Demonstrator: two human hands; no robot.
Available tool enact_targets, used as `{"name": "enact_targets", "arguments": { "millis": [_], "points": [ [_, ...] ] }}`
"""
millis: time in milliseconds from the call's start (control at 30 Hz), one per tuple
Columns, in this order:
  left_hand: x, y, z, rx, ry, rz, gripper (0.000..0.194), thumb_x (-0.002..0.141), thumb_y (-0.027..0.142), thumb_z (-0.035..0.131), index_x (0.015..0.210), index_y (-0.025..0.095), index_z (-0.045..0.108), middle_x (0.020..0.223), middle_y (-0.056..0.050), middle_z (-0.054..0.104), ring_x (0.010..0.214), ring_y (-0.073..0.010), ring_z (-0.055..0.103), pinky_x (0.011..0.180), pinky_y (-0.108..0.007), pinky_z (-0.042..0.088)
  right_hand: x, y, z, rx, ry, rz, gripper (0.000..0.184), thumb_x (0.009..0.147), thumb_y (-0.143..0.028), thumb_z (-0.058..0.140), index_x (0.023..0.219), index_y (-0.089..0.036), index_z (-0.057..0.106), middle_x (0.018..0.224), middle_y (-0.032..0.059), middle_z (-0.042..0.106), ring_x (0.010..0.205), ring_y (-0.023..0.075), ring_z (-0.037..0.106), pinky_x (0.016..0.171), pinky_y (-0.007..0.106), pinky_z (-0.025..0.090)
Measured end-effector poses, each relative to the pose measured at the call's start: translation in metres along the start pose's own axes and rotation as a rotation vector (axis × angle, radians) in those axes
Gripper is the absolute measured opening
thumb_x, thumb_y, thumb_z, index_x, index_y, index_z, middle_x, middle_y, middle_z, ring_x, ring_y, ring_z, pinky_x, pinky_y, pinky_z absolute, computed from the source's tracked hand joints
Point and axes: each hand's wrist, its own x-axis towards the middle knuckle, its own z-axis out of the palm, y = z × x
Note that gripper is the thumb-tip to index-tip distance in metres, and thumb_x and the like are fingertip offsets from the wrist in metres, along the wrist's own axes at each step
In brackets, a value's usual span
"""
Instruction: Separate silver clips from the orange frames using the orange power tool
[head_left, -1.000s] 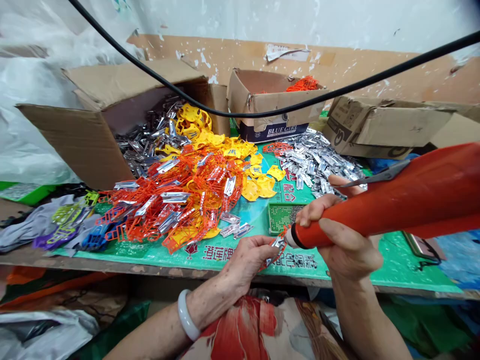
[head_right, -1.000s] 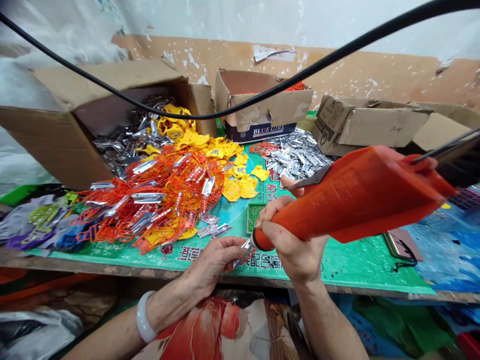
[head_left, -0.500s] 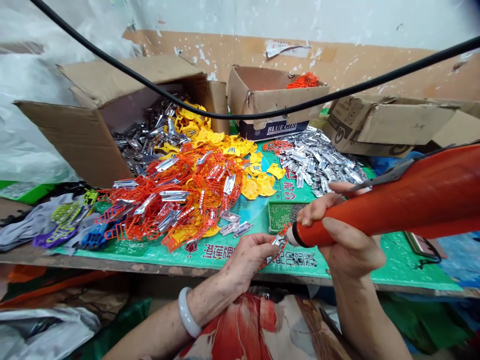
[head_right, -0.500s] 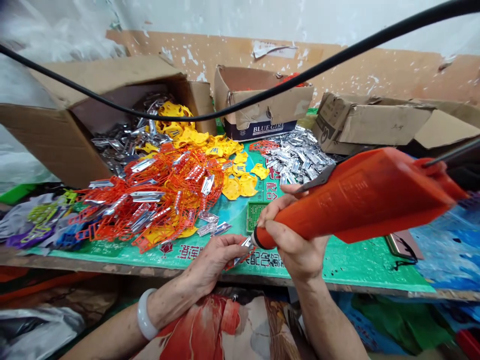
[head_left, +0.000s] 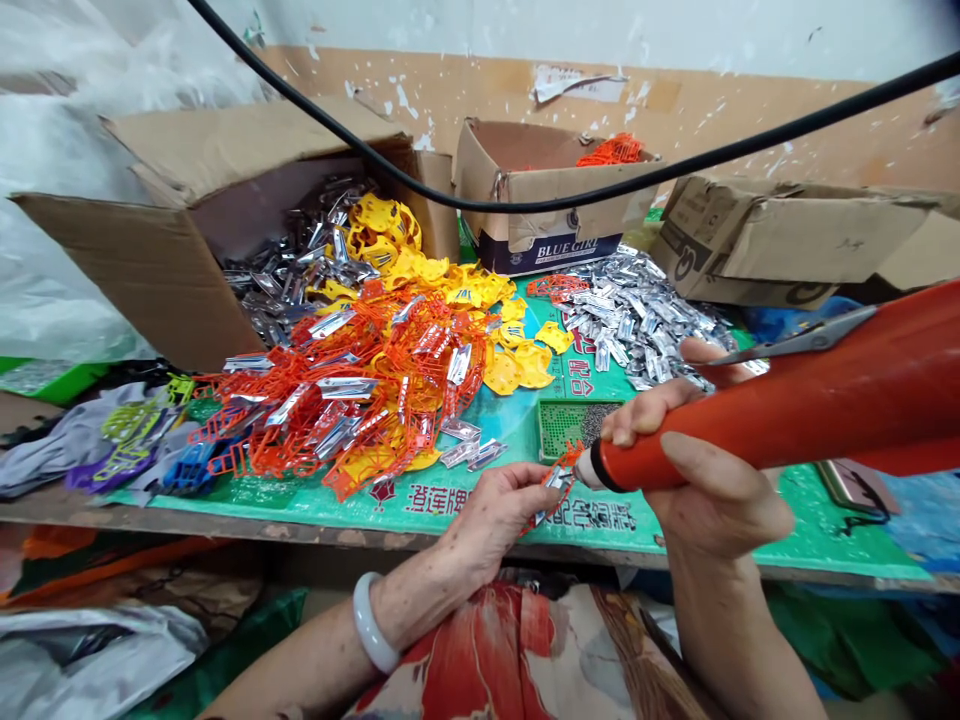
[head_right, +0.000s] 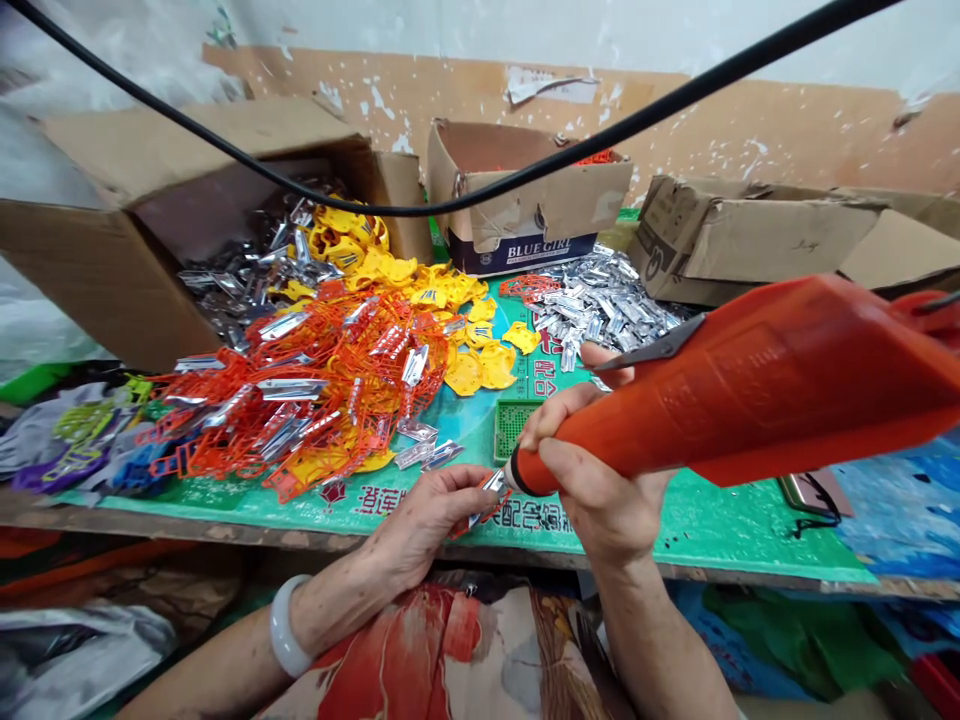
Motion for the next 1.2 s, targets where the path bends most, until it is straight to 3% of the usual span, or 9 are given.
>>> {"name": "enact_targets", "arguments": {
  "millis": [267, 500, 733, 1033, 1200],
  "points": [
    [0.0014, -0.0023, 0.0011, 0.021, 0.030, -0.005, 0.020, 0.070, 0.025, 0.064, 0.085, 0.015, 0.071, 0.069, 0.001, 0.061, 0.061, -0.0099, 0.042, 0.057, -0.023, 0.026, 0.0000, 0.0020, 0.0005, 0.000, -0.034, 0.029, 0.043, 0.068, -0.022, 0.069, 0.108, -0.027, 0.054, 0.066, -0.0045, 0.057, 0.057, 0.0155, 0.057, 0.062, 0.038, 0.051],
    [0.0003, -0.0005, 0.0058, 0.064, 0.057, -0.013, 0.012, 0.068, 0.020, 0.063, 0.075, 0.014, 0.070, 0.062, 0.002, 0.057, 0.057, -0.0090, 0.040, 0.056, -0.024, 0.026, 0.0001, 0.0025, -0.0054, 0.048, -0.182, 0.027, 0.030, 0.068, -0.025, 0.072, 0.093, -0.026, 0.055, 0.066, -0.0033, 0.058, 0.055, 0.0160, 0.058, 0.056, 0.038, 0.050],
    [0.0013, -0.0009, 0.0019, 0.067, 0.036, -0.012, 0.016, 0.069, 0.024, 0.064, 0.081, 0.013, 0.070, 0.063, 0.002, 0.057, 0.058, -0.0090, 0.040, 0.056, -0.024, 0.025, -0.0004, 0.0012, -0.0042, 0.074, -0.117, 0.029, 0.048, 0.067, -0.021, 0.071, 0.111, -0.029, 0.053, 0.067, -0.0031, 0.057, 0.056, 0.0169, 0.057, 0.059, 0.039, 0.050],
    [0.0001, -0.0042, 0.0001, -0.014, 0.014, -0.047, 0.014, 0.069, 0.024, 0.065, 0.079, 0.014, 0.069, 0.066, 0.001, 0.059, 0.058, -0.0090, 0.044, 0.055, -0.022, 0.027, 0.0004, -0.0007, -0.0075, 0.127, -0.110, -0.009, 0.040, 0.069, -0.014, 0.066, 0.105, -0.030, 0.056, 0.071, -0.0018, 0.058, 0.061, 0.0167, 0.056, 0.063, 0.038, 0.048],
    [0.0020, -0.0068, -0.0006, -0.002, 0.030, -0.029, 0.017, 0.069, 0.023, 0.065, 0.082, 0.014, 0.069, 0.065, 0.001, 0.060, 0.056, -0.0084, 0.042, 0.053, -0.022, 0.025, -0.0019, 0.0006, -0.0067, 0.098, -0.094, 0.024, 0.044, 0.069, -0.019, 0.068, 0.109, -0.030, 0.054, 0.071, -0.0026, 0.057, 0.060, 0.0161, 0.056, 0.062, 0.038, 0.049]
  ]
}}
